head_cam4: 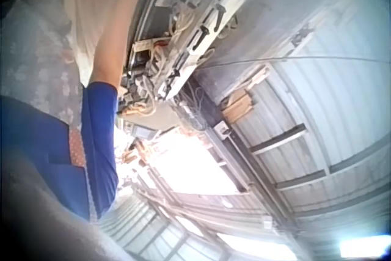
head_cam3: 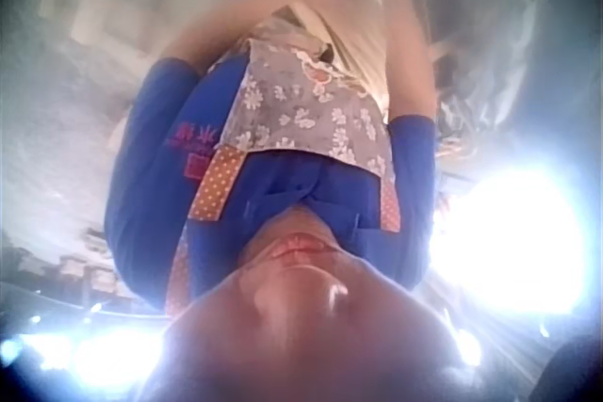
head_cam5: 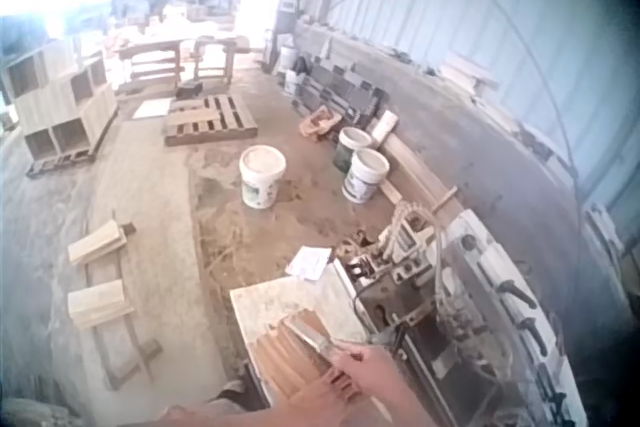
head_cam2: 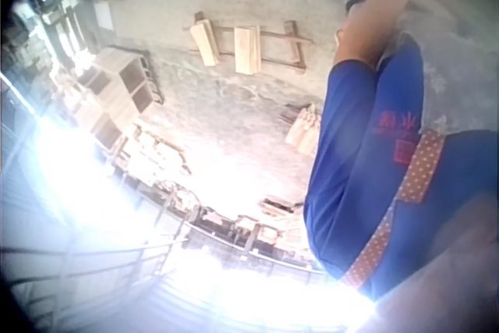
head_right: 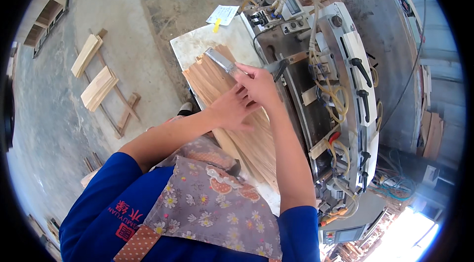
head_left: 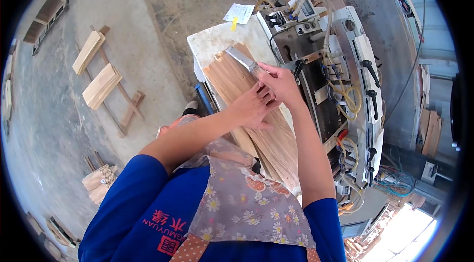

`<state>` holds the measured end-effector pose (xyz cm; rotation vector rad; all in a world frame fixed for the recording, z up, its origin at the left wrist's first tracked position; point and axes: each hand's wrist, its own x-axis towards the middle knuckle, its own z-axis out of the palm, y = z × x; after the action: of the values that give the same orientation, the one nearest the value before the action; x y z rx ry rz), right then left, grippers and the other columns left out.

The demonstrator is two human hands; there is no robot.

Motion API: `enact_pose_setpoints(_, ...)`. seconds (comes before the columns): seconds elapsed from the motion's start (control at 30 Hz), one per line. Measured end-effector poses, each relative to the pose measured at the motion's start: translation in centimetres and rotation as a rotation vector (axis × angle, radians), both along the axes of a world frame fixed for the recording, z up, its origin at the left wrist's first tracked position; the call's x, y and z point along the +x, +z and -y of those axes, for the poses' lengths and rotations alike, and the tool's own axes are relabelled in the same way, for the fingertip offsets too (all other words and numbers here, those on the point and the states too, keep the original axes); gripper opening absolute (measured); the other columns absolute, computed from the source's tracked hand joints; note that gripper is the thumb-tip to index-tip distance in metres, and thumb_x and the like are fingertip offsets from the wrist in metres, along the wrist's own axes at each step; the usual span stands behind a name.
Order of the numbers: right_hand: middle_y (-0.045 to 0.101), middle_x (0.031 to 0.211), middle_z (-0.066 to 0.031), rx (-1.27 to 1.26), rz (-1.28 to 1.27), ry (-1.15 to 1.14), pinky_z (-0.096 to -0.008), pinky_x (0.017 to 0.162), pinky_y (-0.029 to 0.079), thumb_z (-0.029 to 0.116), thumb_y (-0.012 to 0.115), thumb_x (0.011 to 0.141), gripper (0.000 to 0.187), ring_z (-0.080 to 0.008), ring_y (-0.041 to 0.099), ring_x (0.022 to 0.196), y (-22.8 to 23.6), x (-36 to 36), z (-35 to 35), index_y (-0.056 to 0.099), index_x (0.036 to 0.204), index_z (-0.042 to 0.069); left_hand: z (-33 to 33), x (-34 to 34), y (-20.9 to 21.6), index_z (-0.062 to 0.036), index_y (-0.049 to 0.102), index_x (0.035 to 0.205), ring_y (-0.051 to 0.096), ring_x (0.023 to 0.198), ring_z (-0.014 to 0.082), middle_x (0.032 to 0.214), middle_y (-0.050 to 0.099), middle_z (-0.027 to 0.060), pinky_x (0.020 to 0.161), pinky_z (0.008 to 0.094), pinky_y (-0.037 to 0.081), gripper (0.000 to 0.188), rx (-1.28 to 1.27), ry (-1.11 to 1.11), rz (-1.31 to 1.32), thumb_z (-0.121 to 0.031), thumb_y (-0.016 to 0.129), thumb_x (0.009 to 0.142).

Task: The person prepares and machines wooden boards. They use a scraper by hand to clean the edges of boards, organize wood pieces by hand on a cart, and feed wooden planks into a specialized woodworking machine to process the ends.

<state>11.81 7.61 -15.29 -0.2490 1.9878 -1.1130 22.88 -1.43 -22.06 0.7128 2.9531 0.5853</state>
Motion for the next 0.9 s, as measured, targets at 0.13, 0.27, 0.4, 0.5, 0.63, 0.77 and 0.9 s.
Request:
enact_pose_setpoints(0.13,0.067,0.076,-0.0059,0.055,-0.458,0.178,-0.0278,0.053,0.044,0.023,0.065,0.089,0.041,-0.0107,0.055,0.055,1.3,1.3,0.4,0.063,0.129,0.014,0.8,0.3,0.4,-0.0111,0.039,0.147,0.018,0.146,0.0314,0.154,0.032,0.0126,0.121,0.0489,0.003,0.094,0.08,-0.108,-0.019,-0.07,0.058,0.076)
enact_pose_setpoints(0.27,0.068,0.081,-0.0147,0.263,-0.717,0.367,-0.0316,0.068,0.049,0.024,0.064,0.087,0.042,-0.0161,0.063,0.069,3.0,2.2,1.4,0.063,0.128,0.022,1.3,0.6,0.1,-0.0111,0.032,0.151,0.015,0.147,0.0299,0.156,0.027,0.011,0.121,0.0483,0.002,0.11,0.076,-0.244,-0.049,-0.074,0.065,0.066)
enact_pose_setpoints(0.4,0.066,0.082,-0.017,0.319,-0.806,0.41,-0.0292,0.068,0.049,0.024,0.065,0.086,0.042,-0.0154,0.063,0.069,3.0,2.4,1.5,0.063,0.128,0.022,1.6,0.2,0.7,-0.0121,0.029,0.152,0.013,0.148,0.0291,0.157,0.025,0.0102,0.121,0.0481,0.001,0.115,-0.041,-0.313,0.067,-0.075,0.066,0.063)
enact_pose_setpoints(0.5,0.067,0.078,-0.0125,0.245,-0.565,0.34,-0.0284,0.064,0.048,0.021,0.065,0.086,0.045,-0.0135,0.059,0.063,2.0,1.1,1.0,0.062,0.131,0.021,1.2,0.2,-1.0,-0.0174,0.024,0.154,0.005,0.149,0.0306,0.159,0.02,0.0107,0.119,0.0524,-0.007,0.128,0.017,-0.297,-0.016,-0.085,0.064,0.053)
enact_pose_setpoints(0.63,0.066,0.074,-0.0045,0.139,-0.193,0.237,-0.026,0.057,0.046,0.019,0.066,0.086,0.046,-0.008,0.055,0.059,1.5,-0.1,0.3,0.062,0.131,0.012,1.4,0.2,0.4,-0.016,0.029,0.152,0.014,0.146,0.0318,0.156,0.026,0.0122,0.119,0.0516,0.005,0.12,0.032,-0.282,-0.028,-0.076,0.069,0.057)
enact_pose_setpoints(0.77,0.066,0.076,-0.0001,0.115,0.03,0.202,-0.023,0.052,0.043,0.02,0.066,0.087,0.043,-0.0041,0.052,0.06,1.9,-0.9,-1.1,0.064,0.129,0.009,1.6,0.0,1.0,-0.0161,0.03,0.152,0.023,0.142,0.0345,0.154,0.029,0.014,0.118,0.0508,0.015,0.115,0.041,-0.294,-0.022,-0.069,0.073,0.059)
enact_pose_setpoints(0.9,0.062,0.074,-0.0001,0.042,0.093,0.141,-0.0197,0.042,0.032,0.015,0.065,0.09,0.046,-0.0017,0.041,0.05,1.1,-0.2,0.2,0.058,0.135,0.008,1.5,0.0,1.3,-0.0163,0.031,0.151,0.026,0.141,0.0357,0.153,0.03,0.0148,0.117,0.0511,0.016,0.113,0.033,-0.299,0.014,-0.068,0.074,0.059)
